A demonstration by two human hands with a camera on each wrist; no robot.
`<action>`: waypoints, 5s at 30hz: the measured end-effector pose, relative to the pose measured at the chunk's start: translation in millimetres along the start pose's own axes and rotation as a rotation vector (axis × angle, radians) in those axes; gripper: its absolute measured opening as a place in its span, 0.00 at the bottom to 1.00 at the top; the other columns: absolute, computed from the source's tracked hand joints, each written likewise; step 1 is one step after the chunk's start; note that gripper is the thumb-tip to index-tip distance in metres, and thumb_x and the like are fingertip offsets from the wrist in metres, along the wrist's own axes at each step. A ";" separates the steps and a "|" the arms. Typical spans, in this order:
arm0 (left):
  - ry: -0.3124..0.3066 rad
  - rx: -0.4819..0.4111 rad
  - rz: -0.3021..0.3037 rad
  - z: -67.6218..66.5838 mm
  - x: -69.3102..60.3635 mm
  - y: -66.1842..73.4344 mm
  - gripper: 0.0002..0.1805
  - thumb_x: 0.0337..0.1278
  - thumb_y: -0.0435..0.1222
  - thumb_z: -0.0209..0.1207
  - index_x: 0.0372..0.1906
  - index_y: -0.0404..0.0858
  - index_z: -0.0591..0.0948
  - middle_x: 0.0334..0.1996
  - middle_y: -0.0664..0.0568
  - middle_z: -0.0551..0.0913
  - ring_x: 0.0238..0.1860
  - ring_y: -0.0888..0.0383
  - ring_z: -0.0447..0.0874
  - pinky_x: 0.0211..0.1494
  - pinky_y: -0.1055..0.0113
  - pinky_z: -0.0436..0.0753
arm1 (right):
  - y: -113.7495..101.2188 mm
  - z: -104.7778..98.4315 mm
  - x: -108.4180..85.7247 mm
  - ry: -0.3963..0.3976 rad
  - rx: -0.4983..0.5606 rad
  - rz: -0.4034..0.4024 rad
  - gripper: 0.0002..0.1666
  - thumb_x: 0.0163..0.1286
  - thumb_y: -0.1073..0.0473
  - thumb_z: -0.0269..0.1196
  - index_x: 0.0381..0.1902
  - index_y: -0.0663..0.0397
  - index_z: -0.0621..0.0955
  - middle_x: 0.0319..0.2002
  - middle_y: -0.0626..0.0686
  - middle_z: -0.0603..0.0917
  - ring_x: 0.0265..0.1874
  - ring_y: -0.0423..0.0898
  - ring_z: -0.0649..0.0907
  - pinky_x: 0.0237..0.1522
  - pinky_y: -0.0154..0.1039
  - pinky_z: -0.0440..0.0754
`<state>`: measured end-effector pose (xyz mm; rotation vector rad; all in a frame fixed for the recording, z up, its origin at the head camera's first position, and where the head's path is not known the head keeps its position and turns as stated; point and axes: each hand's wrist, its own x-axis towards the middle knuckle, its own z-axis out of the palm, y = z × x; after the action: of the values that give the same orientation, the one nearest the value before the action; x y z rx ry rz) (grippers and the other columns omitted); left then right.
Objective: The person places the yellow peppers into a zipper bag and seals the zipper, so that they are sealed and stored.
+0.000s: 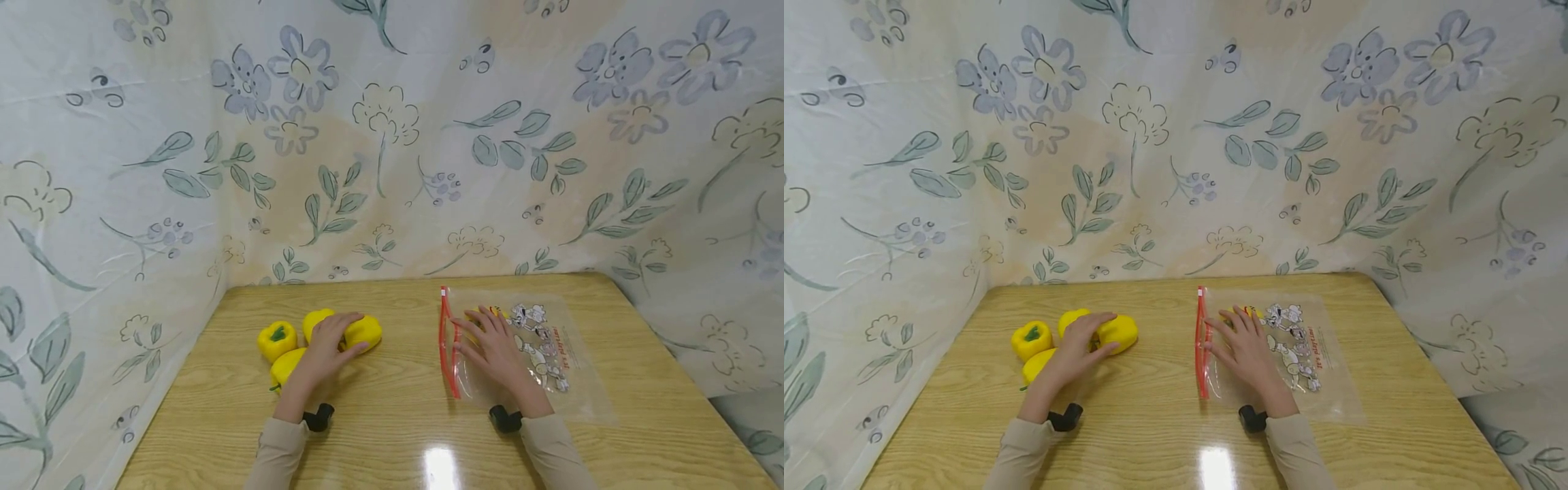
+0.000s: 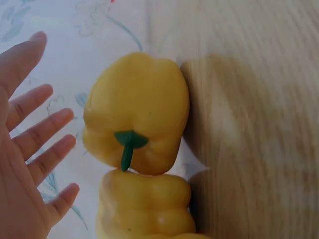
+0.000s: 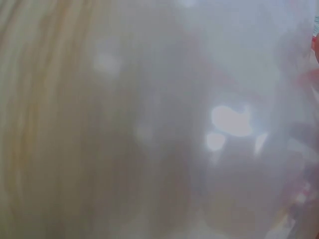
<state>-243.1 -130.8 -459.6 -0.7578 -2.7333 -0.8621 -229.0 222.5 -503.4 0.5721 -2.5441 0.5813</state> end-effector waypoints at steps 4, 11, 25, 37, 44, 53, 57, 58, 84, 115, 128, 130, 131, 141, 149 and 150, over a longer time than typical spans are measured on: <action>0.007 0.033 -0.023 -2.1 0.8 -4.7 0.33 0.55 0.55 0.58 0.63 0.46 0.69 0.61 0.54 0.71 0.64 0.51 0.61 0.68 0.46 0.51 | 0.1 0.3 0.2 -0.006 0.002 -0.004 0.28 0.62 0.40 0.59 0.61 0.34 0.72 0.61 0.53 0.70 0.68 0.57 0.57 0.66 0.63 0.47; 0.002 0.104 -0.061 -5.2 2.2 -10.0 0.37 0.49 0.56 0.62 0.64 0.47 0.68 0.61 0.50 0.71 0.64 0.47 0.61 0.67 0.44 0.51 | 0.5 1.2 -0.4 -0.004 0.000 -0.007 0.28 0.62 0.40 0.59 0.61 0.34 0.71 0.61 0.54 0.70 0.68 0.58 0.57 0.65 0.64 0.49; -0.030 0.203 -0.108 -0.3 3.5 -18.6 0.39 0.43 0.51 0.68 0.64 0.48 0.68 0.57 0.48 0.75 0.63 0.44 0.60 0.65 0.42 0.52 | 0.5 0.6 -0.7 -0.019 0.001 -0.003 0.28 0.63 0.41 0.59 0.61 0.34 0.71 0.62 0.53 0.70 0.69 0.57 0.56 0.66 0.63 0.47; 0.043 0.218 -0.093 2.3 6.2 -18.8 0.37 0.44 0.52 0.67 0.62 0.48 0.70 0.57 0.50 0.75 0.59 0.48 0.67 0.60 0.44 0.56 | 1.0 0.7 -0.8 -0.037 0.008 0.005 0.28 0.63 0.41 0.58 0.62 0.33 0.70 0.63 0.52 0.69 0.69 0.57 0.55 0.67 0.62 0.46; 0.087 0.133 -0.060 3.7 9.5 -10.1 0.37 0.45 0.52 0.67 0.62 0.46 0.71 0.56 0.51 0.76 0.58 0.51 0.71 0.60 0.47 0.59 | -0.5 -1.0 -0.2 -0.045 0.008 0.016 0.29 0.63 0.41 0.58 0.62 0.34 0.71 0.63 0.52 0.69 0.68 0.58 0.56 0.67 0.63 0.46; 0.017 0.006 -0.084 10.2 13.9 3.6 0.37 0.45 0.52 0.66 0.63 0.48 0.69 0.58 0.52 0.73 0.59 0.53 0.70 0.65 0.48 0.56 | -0.3 -0.5 0.0 -0.032 0.006 0.012 0.28 0.63 0.41 0.59 0.61 0.34 0.71 0.62 0.53 0.69 0.69 0.57 0.55 0.67 0.63 0.45; -0.007 -0.034 -0.065 15.0 15.4 9.9 0.36 0.46 0.52 0.65 0.63 0.49 0.69 0.58 0.53 0.72 0.60 0.53 0.70 0.66 0.48 0.57 | -0.1 -0.1 0.5 -0.017 0.002 0.005 0.28 0.62 0.42 0.59 0.60 0.34 0.72 0.61 0.53 0.70 0.68 0.57 0.56 0.67 0.62 0.46; -0.012 -0.038 -0.056 16.6 15.8 11.2 0.36 0.46 0.52 0.65 0.63 0.49 0.69 0.59 0.53 0.72 0.60 0.54 0.70 0.66 0.48 0.58 | -0.2 0.0 0.6 -0.016 0.001 0.005 0.28 0.62 0.42 0.59 0.60 0.34 0.72 0.61 0.53 0.70 0.68 0.57 0.57 0.67 0.62 0.46; -0.132 -0.195 0.138 59.1 32.2 46.8 0.37 0.46 0.51 0.65 0.64 0.47 0.68 0.57 0.54 0.72 0.52 0.57 0.75 0.58 0.56 0.73 | 0.0 -1.3 -0.8 -0.026 0.009 0.026 0.27 0.64 0.41 0.58 0.61 0.32 0.71 0.62 0.53 0.70 0.68 0.58 0.57 0.67 0.63 0.46; -0.257 -0.496 0.156 102.6 39.9 65.2 0.36 0.48 0.45 0.65 0.65 0.46 0.66 0.59 0.52 0.70 0.55 0.57 0.74 0.55 0.69 0.77 | -1.2 -4.5 1.7 -0.020 0.033 0.007 0.26 0.65 0.43 0.57 0.61 0.36 0.72 0.61 0.54 0.70 0.67 0.60 0.58 0.65 0.65 0.47; -0.286 -0.593 0.162 104.2 35.9 55.8 0.32 0.55 0.39 0.62 0.66 0.44 0.65 0.62 0.51 0.68 0.62 0.50 0.68 0.63 0.56 0.71 | -3.7 -5.7 0.8 -0.026 0.040 0.017 0.26 0.64 0.43 0.58 0.60 0.36 0.72 0.61 0.53 0.70 0.67 0.60 0.59 0.67 0.63 0.45; -0.276 -0.577 0.143 101.2 35.9 53.7 0.32 0.55 0.40 0.62 0.65 0.44 0.66 0.62 0.52 0.69 0.61 0.49 0.69 0.62 0.54 0.71 | -3.8 -5.9 0.9 -0.025 0.037 0.017 0.26 0.64 0.43 0.58 0.60 0.36 0.72 0.62 0.53 0.70 0.67 0.60 0.58 0.67 0.63 0.44; -0.270 -0.574 0.130 99.6 36.0 52.9 0.32 0.55 0.40 0.62 0.65 0.44 0.66 0.61 0.52 0.69 0.60 0.49 0.70 0.62 0.54 0.72 | -3.8 -6.2 1.0 -0.024 0.037 0.017 0.26 0.64 0.43 0.58 0.60 0.36 0.72 0.62 0.53 0.70 0.67 0.60 0.58 0.67 0.63 0.44; -0.223 -0.674 0.172 97.8 36.6 53.5 0.23 0.56 0.32 0.60 0.57 0.37 0.73 0.55 0.44 0.74 0.51 0.45 0.78 0.56 0.53 0.77 | -3.4 -7.5 2.7 -0.008 0.024 -0.015 0.26 0.65 0.43 0.57 0.60 0.38 0.72 0.61 0.55 0.70 0.66 0.62 0.59 0.66 0.65 0.45; -0.243 -0.709 0.160 107.3 36.2 63.5 0.23 0.57 0.32 0.59 0.59 0.40 0.72 0.56 0.43 0.72 0.51 0.47 0.79 0.52 0.63 0.80 | -3.3 -6.5 1.8 -0.022 0.020 -0.014 0.27 0.65 0.42 0.57 0.61 0.36 0.72 0.62 0.55 0.69 0.67 0.61 0.58 0.67 0.64 0.43; -0.244 -0.714 0.156 108.9 36.0 63.8 0.24 0.57 0.33 0.59 0.59 0.40 0.72 0.56 0.43 0.72 0.51 0.47 0.79 0.52 0.64 0.80 | -3.5 -6.6 1.7 -0.024 0.023 -0.012 0.27 0.65 0.42 0.57 0.61 0.36 0.72 0.62 0.55 0.69 0.67 0.61 0.58 0.67 0.64 0.43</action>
<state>-242.3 -8.1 -506.3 -1.2410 -2.4805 -1.8432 -226.4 222.4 -496.2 0.6052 -2.5575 0.6034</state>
